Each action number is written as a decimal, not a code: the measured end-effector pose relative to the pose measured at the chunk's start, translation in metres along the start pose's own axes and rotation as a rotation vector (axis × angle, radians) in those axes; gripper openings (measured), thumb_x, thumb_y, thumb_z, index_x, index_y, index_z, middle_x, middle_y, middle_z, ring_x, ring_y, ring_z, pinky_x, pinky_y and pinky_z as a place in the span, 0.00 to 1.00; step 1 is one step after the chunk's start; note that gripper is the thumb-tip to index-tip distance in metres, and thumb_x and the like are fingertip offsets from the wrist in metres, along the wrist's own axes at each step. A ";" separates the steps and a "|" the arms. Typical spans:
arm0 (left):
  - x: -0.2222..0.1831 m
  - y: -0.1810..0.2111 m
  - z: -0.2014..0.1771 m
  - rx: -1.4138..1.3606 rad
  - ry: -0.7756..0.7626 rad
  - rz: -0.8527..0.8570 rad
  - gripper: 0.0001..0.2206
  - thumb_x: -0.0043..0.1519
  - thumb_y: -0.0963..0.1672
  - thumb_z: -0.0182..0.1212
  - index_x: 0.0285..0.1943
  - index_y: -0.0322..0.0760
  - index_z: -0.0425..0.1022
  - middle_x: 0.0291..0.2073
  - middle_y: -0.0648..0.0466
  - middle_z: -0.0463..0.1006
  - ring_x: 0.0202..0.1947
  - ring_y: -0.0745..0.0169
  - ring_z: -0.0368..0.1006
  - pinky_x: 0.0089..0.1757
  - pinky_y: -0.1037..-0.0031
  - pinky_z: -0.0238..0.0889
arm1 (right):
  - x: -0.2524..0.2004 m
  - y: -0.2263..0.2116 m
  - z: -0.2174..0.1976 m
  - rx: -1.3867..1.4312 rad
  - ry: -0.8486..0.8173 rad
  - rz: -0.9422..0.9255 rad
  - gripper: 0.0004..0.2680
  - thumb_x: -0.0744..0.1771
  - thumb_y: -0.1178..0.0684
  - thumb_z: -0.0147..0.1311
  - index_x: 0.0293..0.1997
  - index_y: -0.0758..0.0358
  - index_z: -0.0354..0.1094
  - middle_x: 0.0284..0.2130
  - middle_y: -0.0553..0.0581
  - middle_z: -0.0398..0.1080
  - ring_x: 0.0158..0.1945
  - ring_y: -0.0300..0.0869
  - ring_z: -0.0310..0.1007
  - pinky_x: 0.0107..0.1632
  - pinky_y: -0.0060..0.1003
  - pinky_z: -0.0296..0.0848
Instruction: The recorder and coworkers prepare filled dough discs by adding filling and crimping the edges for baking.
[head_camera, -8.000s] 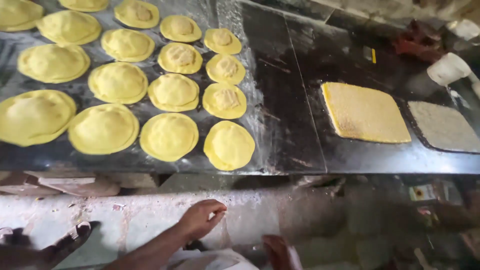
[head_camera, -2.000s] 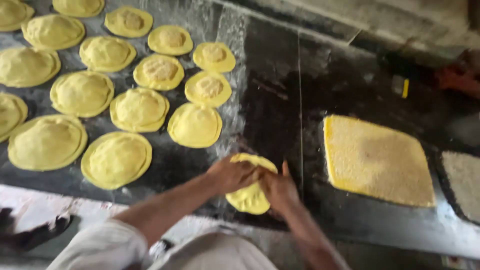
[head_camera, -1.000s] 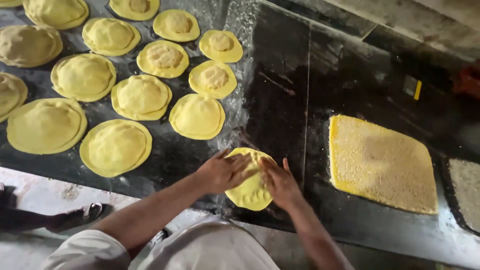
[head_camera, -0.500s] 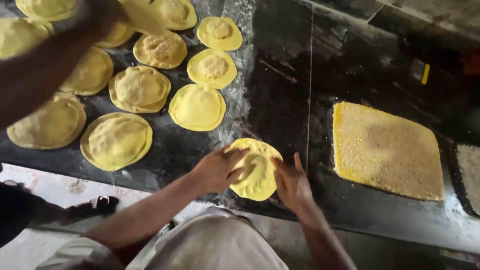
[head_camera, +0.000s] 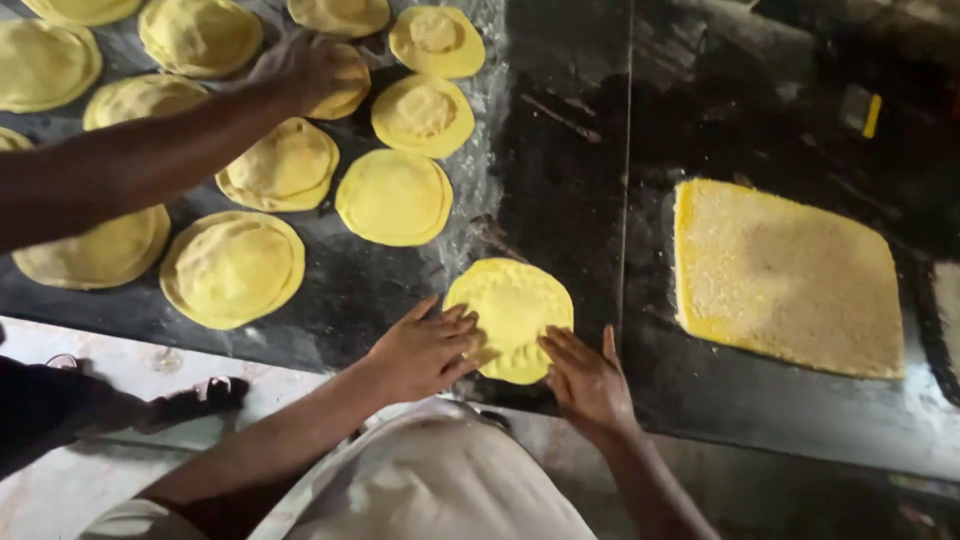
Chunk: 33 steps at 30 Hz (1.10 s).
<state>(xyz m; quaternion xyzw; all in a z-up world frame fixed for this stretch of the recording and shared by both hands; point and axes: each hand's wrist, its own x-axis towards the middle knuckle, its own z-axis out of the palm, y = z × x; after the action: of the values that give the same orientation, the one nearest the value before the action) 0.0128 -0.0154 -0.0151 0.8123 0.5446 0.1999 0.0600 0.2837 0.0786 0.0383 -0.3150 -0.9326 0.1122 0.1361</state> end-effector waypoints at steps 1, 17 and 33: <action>0.001 0.004 -0.003 0.042 -0.066 0.006 0.20 0.67 0.52 0.51 0.63 0.40 0.71 0.65 0.47 0.70 0.68 0.53 0.62 0.64 0.50 0.45 | 0.004 -0.006 -0.011 0.007 -0.066 0.048 0.14 0.66 0.54 0.50 0.58 0.59 0.71 0.57 0.56 0.72 0.63 0.46 0.70 0.72 0.67 0.40; 0.000 0.017 -0.016 -0.081 -0.019 0.012 0.21 0.65 0.52 0.55 0.63 0.41 0.73 0.61 0.54 0.75 0.69 0.55 0.61 0.62 0.53 0.48 | -0.027 -0.035 0.028 -0.012 0.053 0.069 0.15 0.64 0.56 0.55 0.57 0.59 0.72 0.57 0.57 0.73 0.65 0.49 0.69 0.71 0.62 0.44; 0.000 0.015 -0.029 -0.265 0.181 0.050 0.15 0.62 0.48 0.62 0.55 0.42 0.80 0.55 0.53 0.81 0.59 0.50 0.71 0.56 0.56 0.59 | -0.030 -0.036 0.048 0.026 0.152 0.021 0.15 0.62 0.57 0.58 0.54 0.60 0.73 0.50 0.57 0.76 0.58 0.50 0.74 0.67 0.62 0.52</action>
<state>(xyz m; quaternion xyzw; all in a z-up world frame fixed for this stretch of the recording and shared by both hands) 0.0146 -0.0252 0.0161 0.7893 0.4961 0.3440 0.1123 0.2709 0.0259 -0.0011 -0.3306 -0.9147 0.1017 0.2092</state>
